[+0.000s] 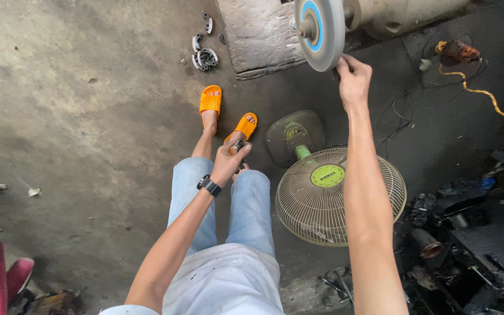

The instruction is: The person grinds several small metal parts against a rotating bench grinder wheel. They hold each part with both hands, pressing it against the spinning wheel to smooth or shape the edges, then set the part down and pick up another. The person repeats this process for multiple parts throughout the video.

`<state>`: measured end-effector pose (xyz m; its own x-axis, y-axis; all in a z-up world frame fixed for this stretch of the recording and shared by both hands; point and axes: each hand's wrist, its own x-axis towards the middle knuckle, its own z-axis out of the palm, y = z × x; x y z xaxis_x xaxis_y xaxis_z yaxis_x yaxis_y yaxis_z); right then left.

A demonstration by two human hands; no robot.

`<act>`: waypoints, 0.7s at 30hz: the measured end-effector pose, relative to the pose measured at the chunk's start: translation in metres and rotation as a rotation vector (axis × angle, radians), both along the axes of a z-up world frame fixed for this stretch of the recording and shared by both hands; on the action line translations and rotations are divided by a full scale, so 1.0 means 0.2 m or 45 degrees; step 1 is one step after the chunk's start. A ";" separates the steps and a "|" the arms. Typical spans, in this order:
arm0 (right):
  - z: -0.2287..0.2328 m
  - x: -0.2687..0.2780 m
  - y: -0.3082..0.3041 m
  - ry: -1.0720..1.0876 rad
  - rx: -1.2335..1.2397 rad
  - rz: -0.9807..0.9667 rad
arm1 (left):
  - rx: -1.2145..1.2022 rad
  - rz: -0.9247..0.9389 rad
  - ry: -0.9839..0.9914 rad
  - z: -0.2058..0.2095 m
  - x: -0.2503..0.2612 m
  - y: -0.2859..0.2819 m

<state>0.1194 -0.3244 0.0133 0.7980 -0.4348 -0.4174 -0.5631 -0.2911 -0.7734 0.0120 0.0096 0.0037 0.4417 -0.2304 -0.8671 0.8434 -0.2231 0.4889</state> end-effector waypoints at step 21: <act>0.19 -0.27 -0.04 -0.200 0.308 -0.162 | 0.016 -0.003 -0.245 0.01 -0.05 -0.05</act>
<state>0.0662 -0.3314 0.0508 0.8065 -0.4385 -0.3965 -0.4512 -0.0233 -0.8921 0.0023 -0.0007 0.0063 0.5992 -0.2214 -0.7694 0.7338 -0.2323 0.6384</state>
